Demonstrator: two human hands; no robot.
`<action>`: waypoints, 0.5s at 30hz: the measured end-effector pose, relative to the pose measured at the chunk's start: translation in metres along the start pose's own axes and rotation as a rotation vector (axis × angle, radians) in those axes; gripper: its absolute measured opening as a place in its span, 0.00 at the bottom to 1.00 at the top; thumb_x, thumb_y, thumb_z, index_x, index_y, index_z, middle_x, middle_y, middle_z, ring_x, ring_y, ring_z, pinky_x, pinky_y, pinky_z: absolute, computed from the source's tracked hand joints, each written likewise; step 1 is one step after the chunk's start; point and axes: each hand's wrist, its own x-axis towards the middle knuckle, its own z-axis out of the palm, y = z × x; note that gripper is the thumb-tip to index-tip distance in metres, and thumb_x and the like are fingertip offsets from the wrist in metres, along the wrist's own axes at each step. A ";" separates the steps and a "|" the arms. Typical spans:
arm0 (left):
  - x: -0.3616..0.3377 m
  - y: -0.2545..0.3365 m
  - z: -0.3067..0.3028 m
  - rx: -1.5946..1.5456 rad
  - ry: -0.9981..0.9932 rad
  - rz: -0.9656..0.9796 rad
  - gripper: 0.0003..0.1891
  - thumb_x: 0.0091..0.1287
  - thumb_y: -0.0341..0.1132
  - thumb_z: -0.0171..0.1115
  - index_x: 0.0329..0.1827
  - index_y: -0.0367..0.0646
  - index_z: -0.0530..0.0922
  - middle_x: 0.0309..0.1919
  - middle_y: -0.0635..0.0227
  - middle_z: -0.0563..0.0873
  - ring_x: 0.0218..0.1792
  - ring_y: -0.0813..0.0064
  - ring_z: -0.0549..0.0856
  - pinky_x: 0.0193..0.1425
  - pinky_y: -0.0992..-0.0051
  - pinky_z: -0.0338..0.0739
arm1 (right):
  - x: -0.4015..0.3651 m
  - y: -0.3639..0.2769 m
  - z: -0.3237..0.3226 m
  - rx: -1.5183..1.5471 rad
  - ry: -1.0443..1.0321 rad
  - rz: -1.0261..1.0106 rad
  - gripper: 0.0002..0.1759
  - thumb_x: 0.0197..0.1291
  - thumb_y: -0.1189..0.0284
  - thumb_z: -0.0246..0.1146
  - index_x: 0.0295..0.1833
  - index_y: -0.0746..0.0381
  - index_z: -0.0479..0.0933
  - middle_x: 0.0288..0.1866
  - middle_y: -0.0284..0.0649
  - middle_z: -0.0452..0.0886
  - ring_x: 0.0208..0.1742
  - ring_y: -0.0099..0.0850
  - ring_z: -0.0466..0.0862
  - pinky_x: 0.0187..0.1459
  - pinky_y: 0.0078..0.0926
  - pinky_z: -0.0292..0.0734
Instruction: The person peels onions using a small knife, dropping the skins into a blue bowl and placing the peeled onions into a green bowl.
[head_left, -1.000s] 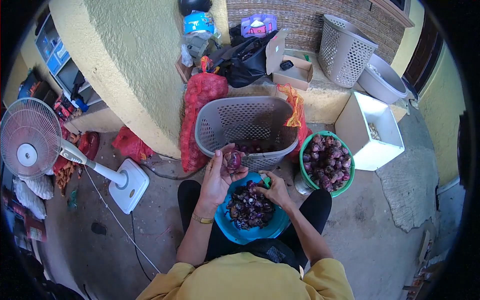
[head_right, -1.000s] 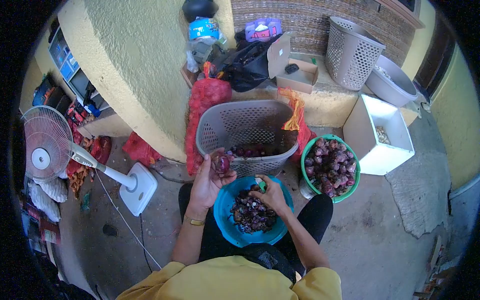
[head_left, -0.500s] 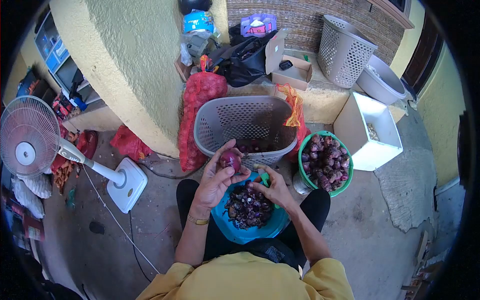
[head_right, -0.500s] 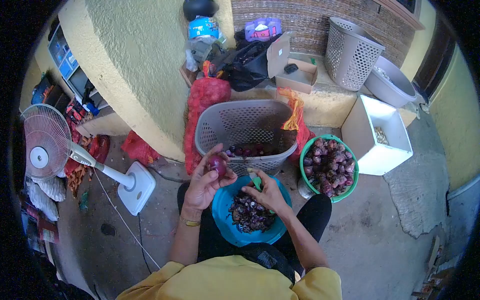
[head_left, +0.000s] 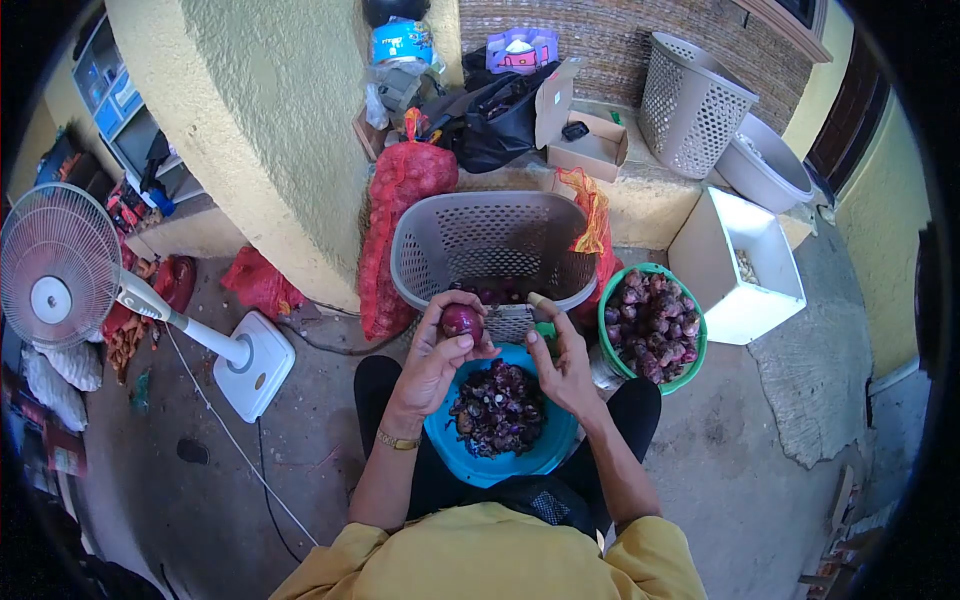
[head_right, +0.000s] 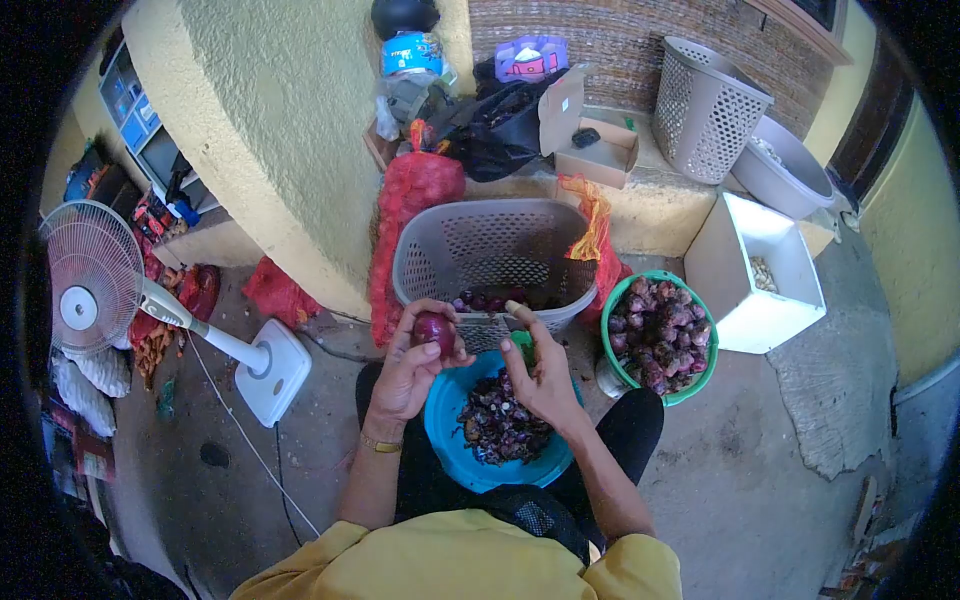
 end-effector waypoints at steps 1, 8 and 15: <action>0.001 -0.001 -0.001 0.006 0.012 0.014 0.22 0.68 0.28 0.60 0.64 0.43 0.68 0.57 0.62 0.74 0.47 0.70 0.83 0.59 0.62 0.84 | 0.003 -0.017 -0.002 -0.010 -0.016 0.027 0.25 0.72 0.73 0.59 0.72 0.67 0.66 0.33 0.33 0.74 0.35 0.18 0.74 0.39 0.20 0.71; 0.005 -0.010 -0.004 0.048 0.053 0.093 0.13 0.74 0.36 0.54 0.58 0.44 0.71 0.49 0.67 0.76 0.42 0.75 0.82 0.48 0.70 0.81 | 0.008 -0.037 0.001 -0.026 -0.041 0.039 0.26 0.70 0.74 0.60 0.71 0.66 0.67 0.28 0.29 0.70 0.30 0.17 0.69 0.34 0.19 0.67; 0.007 -0.012 -0.001 -0.033 0.111 -0.001 0.16 0.81 0.46 0.46 0.59 0.44 0.72 0.44 0.69 0.78 0.40 0.76 0.82 0.47 0.71 0.80 | 0.002 -0.038 0.000 -0.064 -0.075 0.031 0.27 0.70 0.73 0.59 0.72 0.67 0.65 0.32 0.34 0.75 0.35 0.22 0.73 0.42 0.23 0.72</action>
